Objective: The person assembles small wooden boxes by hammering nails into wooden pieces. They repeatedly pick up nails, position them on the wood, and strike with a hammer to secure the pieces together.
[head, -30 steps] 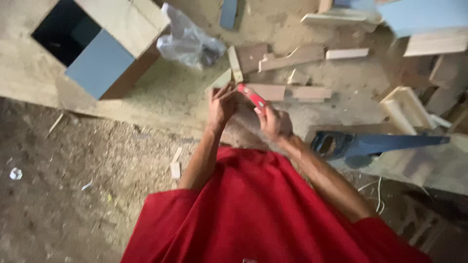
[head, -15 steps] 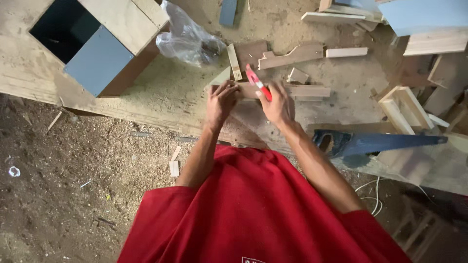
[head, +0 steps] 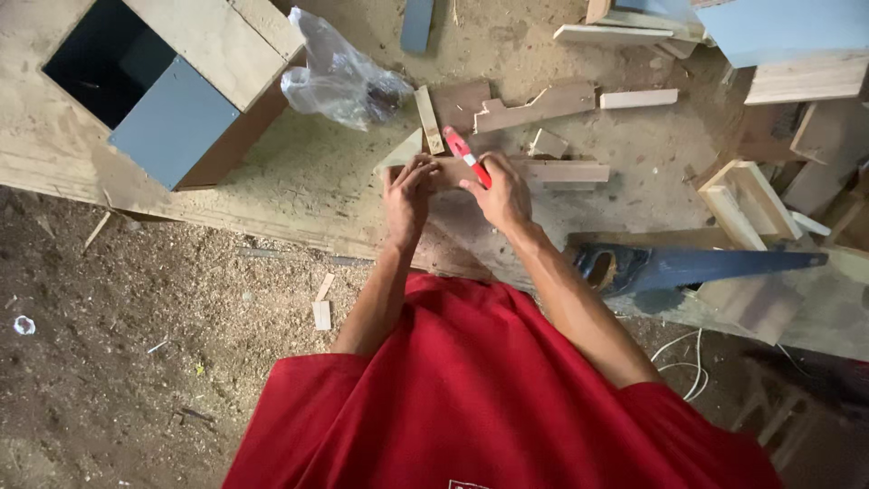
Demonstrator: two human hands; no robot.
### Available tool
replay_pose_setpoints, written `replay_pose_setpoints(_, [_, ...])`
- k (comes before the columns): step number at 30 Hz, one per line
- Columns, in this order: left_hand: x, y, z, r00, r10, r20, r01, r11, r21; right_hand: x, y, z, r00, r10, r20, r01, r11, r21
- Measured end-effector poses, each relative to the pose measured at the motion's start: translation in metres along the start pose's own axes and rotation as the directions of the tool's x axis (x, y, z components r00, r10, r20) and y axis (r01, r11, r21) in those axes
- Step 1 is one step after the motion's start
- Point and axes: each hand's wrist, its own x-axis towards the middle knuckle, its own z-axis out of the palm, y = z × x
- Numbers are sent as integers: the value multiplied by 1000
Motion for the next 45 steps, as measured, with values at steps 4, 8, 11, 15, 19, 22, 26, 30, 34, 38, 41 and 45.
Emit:
replay_pose_setpoints(4, [-4, 0, 6, 999, -31, -23, 31, 999, 18, -5, -1, 0, 1000, -23, -15, 23, 1000, 9])
replay_pose_setpoints(8, [-3, -2, 12, 997, -12, -80, 12, 1000, 10, -4, -1, 2, 999, -11, -31, 11, 1000, 18])
replay_pose_setpoints(11, [-6, -3, 15, 996, -44, -75, 43, 999, -10, -8, 0, 4, 1000, -14, -22, 14, 999, 29])
replay_pose_setpoints(15, [-3, -1, 15, 995, -40, -89, 38, 999, -26, -6, 3, 3, 998, -45, -53, 46, 999, 24])
replay_pose_setpoints(19, [-8, 0, 16, 993, -90, -73, 88, 996, -27, -10, 5, 3, 999, -51, -5, 51, 998, 43])
replay_pose_setpoints(22, [-7, 0, 20, 991, -80, -110, 78, 997, -28, -8, 7, 4, 996, -77, -47, 77, 997, -7])
replay_pose_setpoints(26, [-10, -1, 19, 992, -47, -114, 45, 999, -23, -9, 9, 4, 995, -84, -47, 84, 996, 0])
replay_pose_setpoints(30, [-8, -8, 6, 999, 43, 16, -43, 999, 12, -6, 8, 2, 998, -53, -40, 55, 996, 65])
replay_pose_setpoints(34, [-1, -21, -5, 978, 122, 170, -130, 991, 41, -3, 6, 2, 967, 211, 142, -218, 975, 39])
replay_pose_setpoints(38, [8, -34, -7, 953, 168, 252, -180, 983, 24, 3, 9, -1, 979, 153, 135, -162, 985, 55])
replay_pose_setpoints(41, [7, -40, -10, 936, 119, 332, -141, 989, 42, 5, 8, -4, 975, 150, 163, -157, 987, 33])
replay_pose_setpoints(45, [10, -38, -10, 948, 178, 264, -204, 976, 76, 1, 2, -11, 995, -100, -13, 100, 995, -3])
